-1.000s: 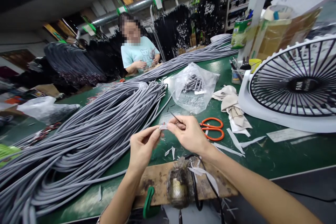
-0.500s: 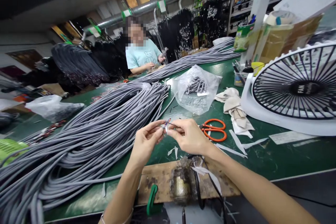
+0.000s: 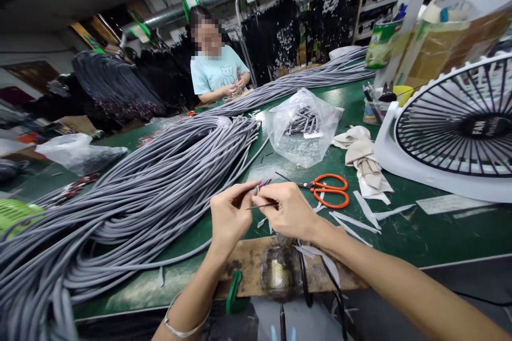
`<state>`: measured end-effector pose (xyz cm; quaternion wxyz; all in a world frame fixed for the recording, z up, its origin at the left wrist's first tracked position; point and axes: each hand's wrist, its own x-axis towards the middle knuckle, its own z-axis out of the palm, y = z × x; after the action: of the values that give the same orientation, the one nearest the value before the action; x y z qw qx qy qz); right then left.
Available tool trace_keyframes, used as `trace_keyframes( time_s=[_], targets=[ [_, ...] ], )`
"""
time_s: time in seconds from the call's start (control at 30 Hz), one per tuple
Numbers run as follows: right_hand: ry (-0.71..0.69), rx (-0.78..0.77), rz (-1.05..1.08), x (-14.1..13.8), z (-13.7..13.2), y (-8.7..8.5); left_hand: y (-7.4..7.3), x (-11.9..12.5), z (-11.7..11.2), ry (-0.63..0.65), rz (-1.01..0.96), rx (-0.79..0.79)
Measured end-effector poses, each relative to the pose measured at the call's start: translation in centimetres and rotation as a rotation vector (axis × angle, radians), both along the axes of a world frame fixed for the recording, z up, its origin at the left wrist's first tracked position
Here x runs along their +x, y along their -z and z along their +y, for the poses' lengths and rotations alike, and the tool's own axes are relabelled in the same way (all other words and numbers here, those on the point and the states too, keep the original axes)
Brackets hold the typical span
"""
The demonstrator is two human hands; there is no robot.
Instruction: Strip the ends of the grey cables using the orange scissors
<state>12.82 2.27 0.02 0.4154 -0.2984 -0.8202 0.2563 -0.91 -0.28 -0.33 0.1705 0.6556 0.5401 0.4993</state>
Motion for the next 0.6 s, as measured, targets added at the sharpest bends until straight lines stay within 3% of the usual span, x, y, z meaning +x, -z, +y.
trace_keyframes(
  time_s=[0.17,0.3,0.37,0.47,0.6],
  targets=[
    [0.074,0.026,-0.310,0.3,0.5,0.6,0.1,-0.5,0.9,0.028,0.022,-0.179],
    [0.073,0.047,-0.512,1.8,0.2,1.1,0.5,-1.3,1.7,0.040,-0.048,-0.234],
    [0.193,0.088,-0.613,3.4,0.1,1.4,0.7,-1.6,1.9,0.070,-0.117,-0.256],
    [0.493,0.074,-0.898,6.1,0.4,1.9,0.7,-1.8,1.8,0.093,-0.151,-0.288],
    [0.586,0.046,-0.975,8.3,1.6,2.3,0.0,-1.6,1.4,0.046,-0.195,-0.281]
  ],
)
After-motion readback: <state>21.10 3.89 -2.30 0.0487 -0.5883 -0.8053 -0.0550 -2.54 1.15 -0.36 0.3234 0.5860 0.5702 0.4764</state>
